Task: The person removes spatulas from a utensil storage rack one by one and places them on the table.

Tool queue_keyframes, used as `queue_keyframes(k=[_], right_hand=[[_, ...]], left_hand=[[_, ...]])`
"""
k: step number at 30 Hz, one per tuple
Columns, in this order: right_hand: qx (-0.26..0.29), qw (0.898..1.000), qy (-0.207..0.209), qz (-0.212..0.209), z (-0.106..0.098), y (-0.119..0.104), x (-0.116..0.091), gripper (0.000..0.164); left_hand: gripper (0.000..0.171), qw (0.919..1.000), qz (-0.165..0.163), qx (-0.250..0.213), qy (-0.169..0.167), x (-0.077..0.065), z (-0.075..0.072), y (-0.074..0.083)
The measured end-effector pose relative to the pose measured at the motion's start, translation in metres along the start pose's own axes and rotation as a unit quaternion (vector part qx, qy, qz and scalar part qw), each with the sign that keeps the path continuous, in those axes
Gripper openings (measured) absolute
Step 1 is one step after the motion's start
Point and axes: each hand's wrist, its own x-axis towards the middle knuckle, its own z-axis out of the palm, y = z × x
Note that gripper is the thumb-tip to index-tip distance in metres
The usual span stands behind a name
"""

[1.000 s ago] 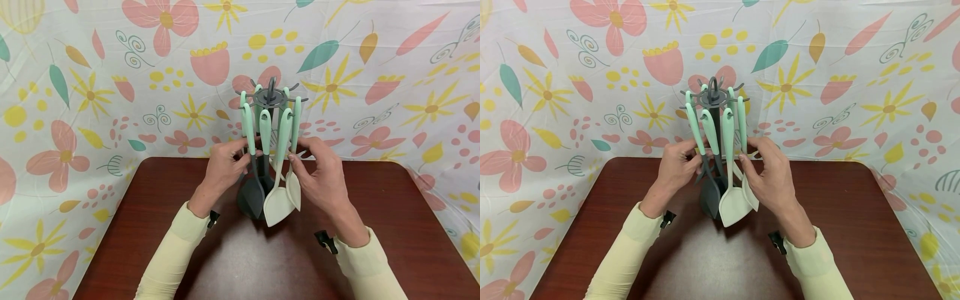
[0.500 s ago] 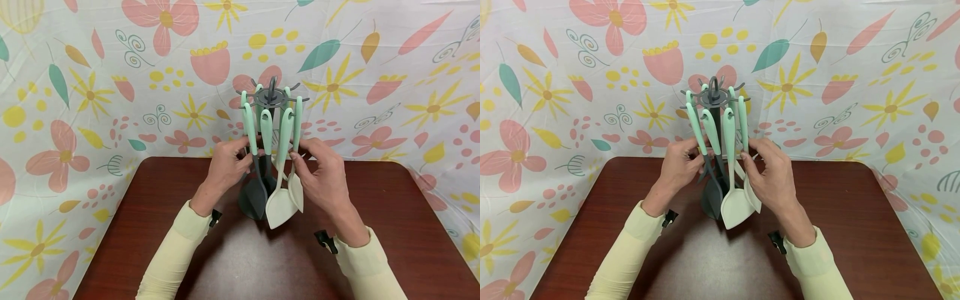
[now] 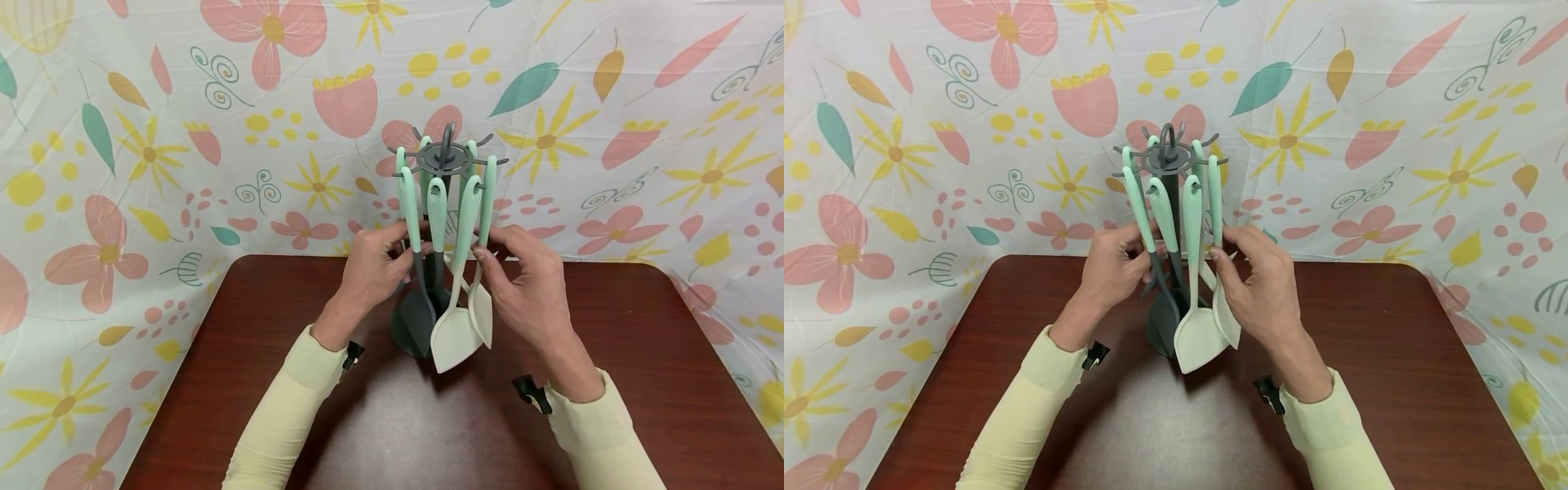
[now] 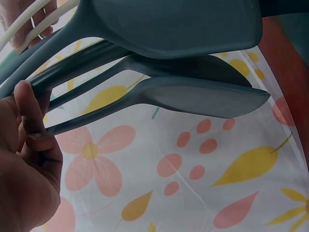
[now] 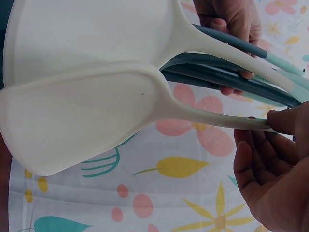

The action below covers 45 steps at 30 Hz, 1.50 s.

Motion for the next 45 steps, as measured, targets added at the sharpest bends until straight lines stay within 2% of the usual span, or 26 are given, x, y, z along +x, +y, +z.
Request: queue_keyframes(k=[12,23,38,45], right_hand=[[0.011,1.000,-0.006,0.002,-0.0004,-0.0031,0.0000,0.021],[0.017,1.000,0.021,0.011,0.0008,-0.0051,-0.0018,0.027],[0.019,1.000,0.014,0.010,-0.0043,-0.0053,0.0013,0.017],[0.018,1.000,0.017,0.012,-0.0054,-0.0051,0.0014,0.016]], left_hand=[[0.022,1.0000,-0.005,0.003,0.003,0.0004,-0.0009,-0.0006],[0.025,0.9997,-0.007,0.021,-0.001,0.0002,0.0002,0.0004],[0.025,0.9998,0.000,0.022,0.002,0.0006,0.0008,0.0004],[0.024,0.9998,-0.010,0.017,0.000,-0.0001,0.0003,0.0009]])
